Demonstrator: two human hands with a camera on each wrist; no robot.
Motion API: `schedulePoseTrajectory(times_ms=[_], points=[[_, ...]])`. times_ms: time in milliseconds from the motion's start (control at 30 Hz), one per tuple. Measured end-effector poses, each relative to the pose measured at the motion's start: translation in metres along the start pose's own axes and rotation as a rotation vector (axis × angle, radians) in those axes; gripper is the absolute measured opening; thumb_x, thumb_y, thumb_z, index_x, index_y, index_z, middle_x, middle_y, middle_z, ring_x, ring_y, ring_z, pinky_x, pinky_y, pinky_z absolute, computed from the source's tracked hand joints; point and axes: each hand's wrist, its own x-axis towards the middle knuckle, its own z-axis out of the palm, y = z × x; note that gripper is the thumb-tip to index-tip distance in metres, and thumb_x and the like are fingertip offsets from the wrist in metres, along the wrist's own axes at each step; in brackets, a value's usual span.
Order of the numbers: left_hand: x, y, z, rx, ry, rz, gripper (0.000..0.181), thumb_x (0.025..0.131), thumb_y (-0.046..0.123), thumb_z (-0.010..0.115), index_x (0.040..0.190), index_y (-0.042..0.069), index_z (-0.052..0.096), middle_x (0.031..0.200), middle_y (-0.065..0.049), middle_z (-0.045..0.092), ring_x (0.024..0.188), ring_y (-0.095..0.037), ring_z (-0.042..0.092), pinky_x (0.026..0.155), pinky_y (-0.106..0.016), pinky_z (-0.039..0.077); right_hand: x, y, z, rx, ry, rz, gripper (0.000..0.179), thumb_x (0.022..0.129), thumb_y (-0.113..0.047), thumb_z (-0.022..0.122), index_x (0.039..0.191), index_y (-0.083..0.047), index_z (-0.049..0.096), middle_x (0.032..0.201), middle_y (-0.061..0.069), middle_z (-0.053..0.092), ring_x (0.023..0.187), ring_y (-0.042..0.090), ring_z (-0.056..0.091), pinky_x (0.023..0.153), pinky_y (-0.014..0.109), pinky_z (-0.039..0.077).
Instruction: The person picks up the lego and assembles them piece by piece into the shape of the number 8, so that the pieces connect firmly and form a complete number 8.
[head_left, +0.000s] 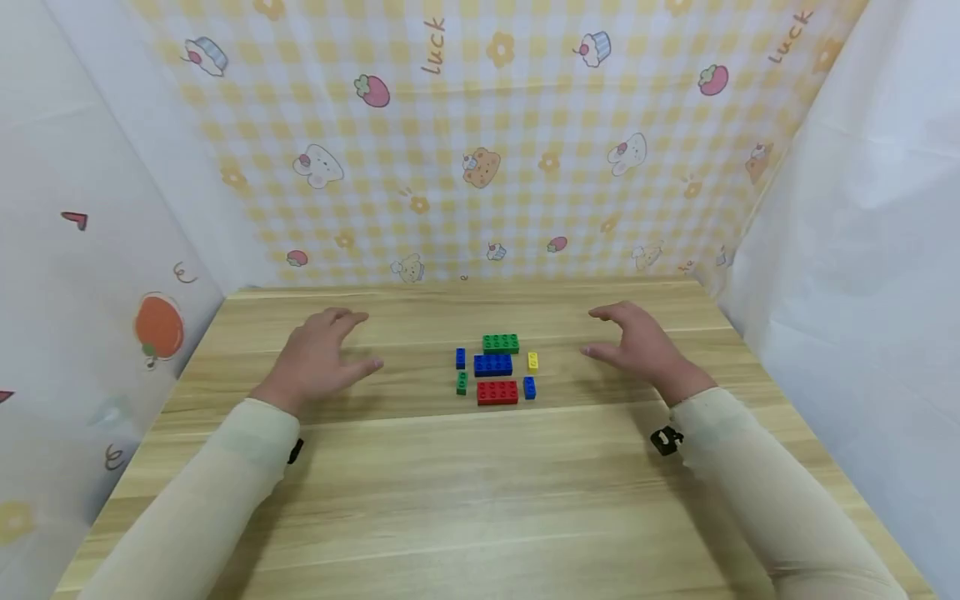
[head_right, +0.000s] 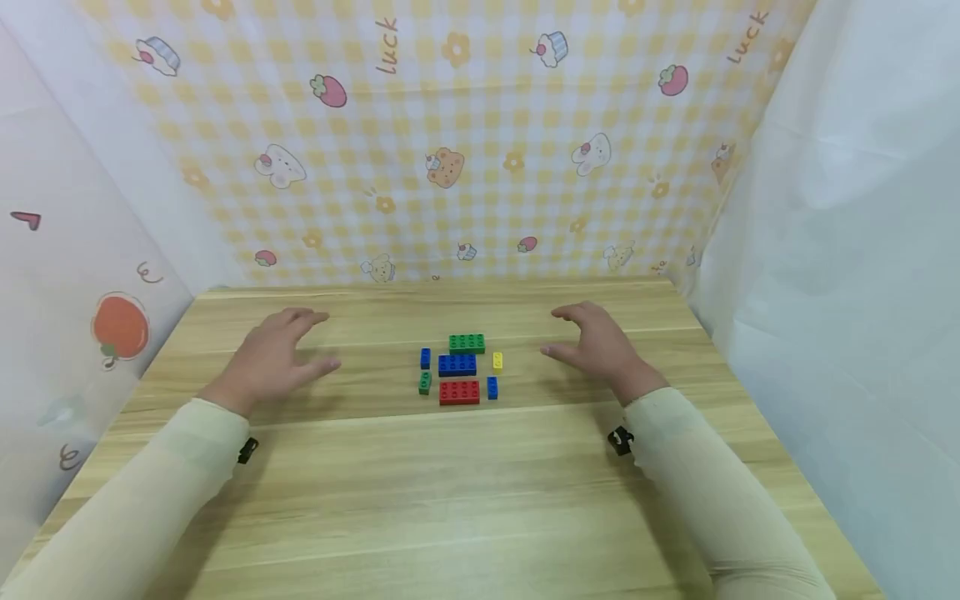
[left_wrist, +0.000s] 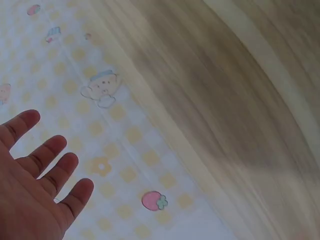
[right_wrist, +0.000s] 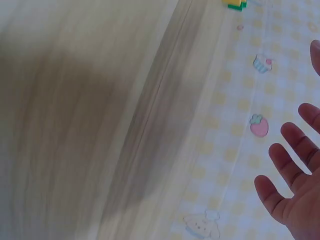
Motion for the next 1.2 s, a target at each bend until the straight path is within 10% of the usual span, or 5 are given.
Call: schedulePoseTrajectory(times_ms=[1200], points=[[0.021,0.078,0.040,-0.170,-0.148,0.102,0.058,0.094,0.043,0.078,0.138,0.007,0.066,0.137,-0.014,0.063,0.130,-0.036,0.056,0.113,-0.058,0.043,0.014,-0.071,0.051,0.080,-0.206,-0.071,0.039,0.089,-0.028,0.087,0.121,-0.008,0.077,0.109,0.007,0.069,0.103,0.027,0.060,0.089,0.042,0.052]])
